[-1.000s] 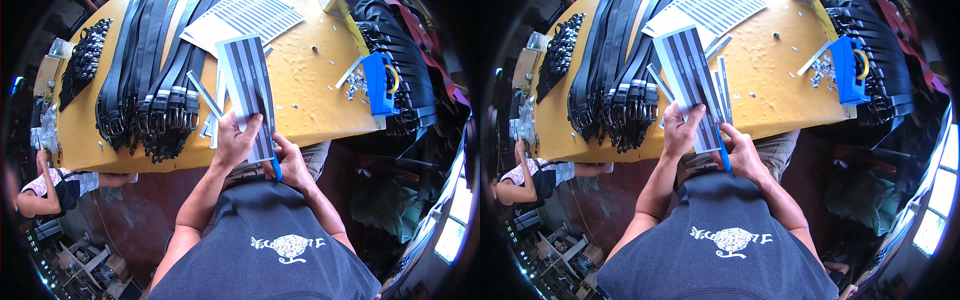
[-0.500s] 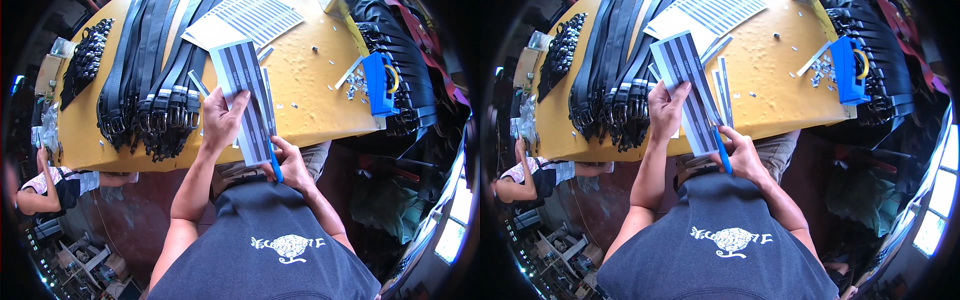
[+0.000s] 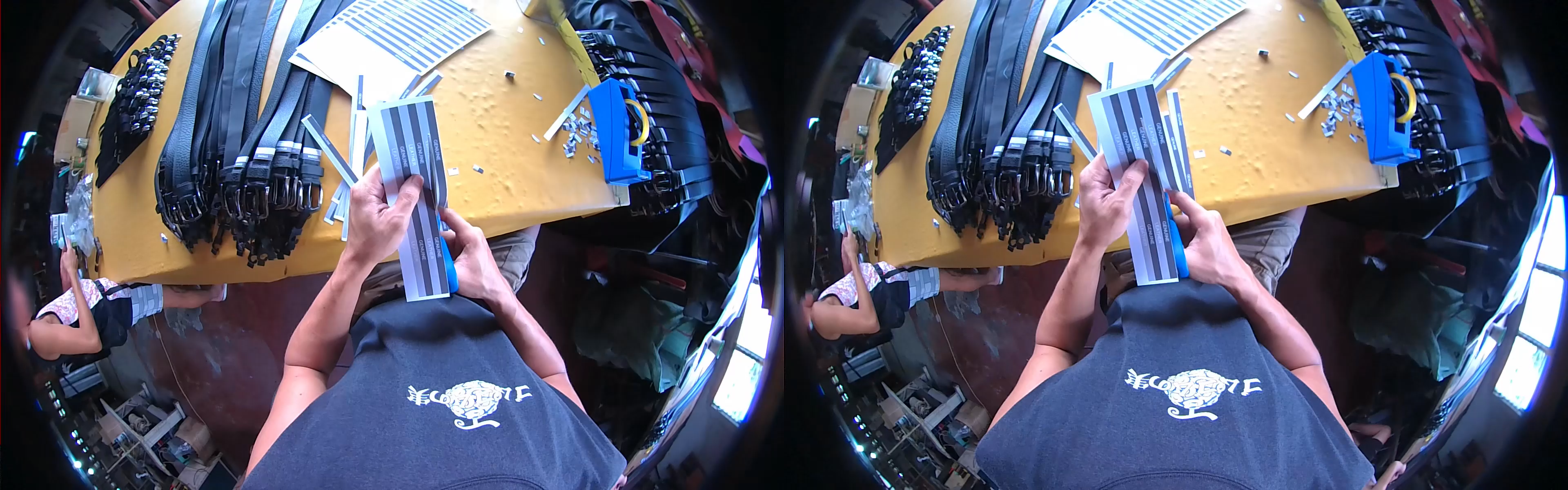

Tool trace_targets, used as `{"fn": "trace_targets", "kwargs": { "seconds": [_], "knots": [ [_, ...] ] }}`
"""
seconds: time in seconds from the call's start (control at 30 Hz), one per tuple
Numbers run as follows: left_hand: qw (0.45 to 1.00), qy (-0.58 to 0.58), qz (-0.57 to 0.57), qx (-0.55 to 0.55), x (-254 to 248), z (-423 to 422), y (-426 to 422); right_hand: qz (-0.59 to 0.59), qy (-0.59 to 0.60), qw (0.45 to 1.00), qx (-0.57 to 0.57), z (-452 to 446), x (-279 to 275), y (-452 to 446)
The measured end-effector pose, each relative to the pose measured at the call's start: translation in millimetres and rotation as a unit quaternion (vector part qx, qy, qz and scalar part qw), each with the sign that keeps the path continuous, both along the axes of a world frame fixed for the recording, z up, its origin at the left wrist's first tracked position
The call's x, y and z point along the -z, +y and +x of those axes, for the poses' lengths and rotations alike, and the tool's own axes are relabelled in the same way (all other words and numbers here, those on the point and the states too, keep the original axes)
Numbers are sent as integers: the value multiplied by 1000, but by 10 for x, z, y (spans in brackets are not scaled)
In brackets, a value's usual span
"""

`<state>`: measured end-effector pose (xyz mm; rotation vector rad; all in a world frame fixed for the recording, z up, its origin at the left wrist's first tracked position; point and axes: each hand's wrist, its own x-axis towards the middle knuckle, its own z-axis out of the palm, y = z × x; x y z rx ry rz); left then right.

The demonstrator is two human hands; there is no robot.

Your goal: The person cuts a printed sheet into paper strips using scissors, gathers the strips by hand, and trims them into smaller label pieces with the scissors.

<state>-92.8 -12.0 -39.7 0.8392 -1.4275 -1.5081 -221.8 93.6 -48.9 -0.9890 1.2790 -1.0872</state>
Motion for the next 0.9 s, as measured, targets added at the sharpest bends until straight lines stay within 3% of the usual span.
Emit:
{"fn": "trace_targets", "kwargs": {
  "seconds": [0.9],
  "knots": [
    [1000,18,-4,-18,54,1,7,25,6,1000,-3,7,16,-11]
  ]
}}
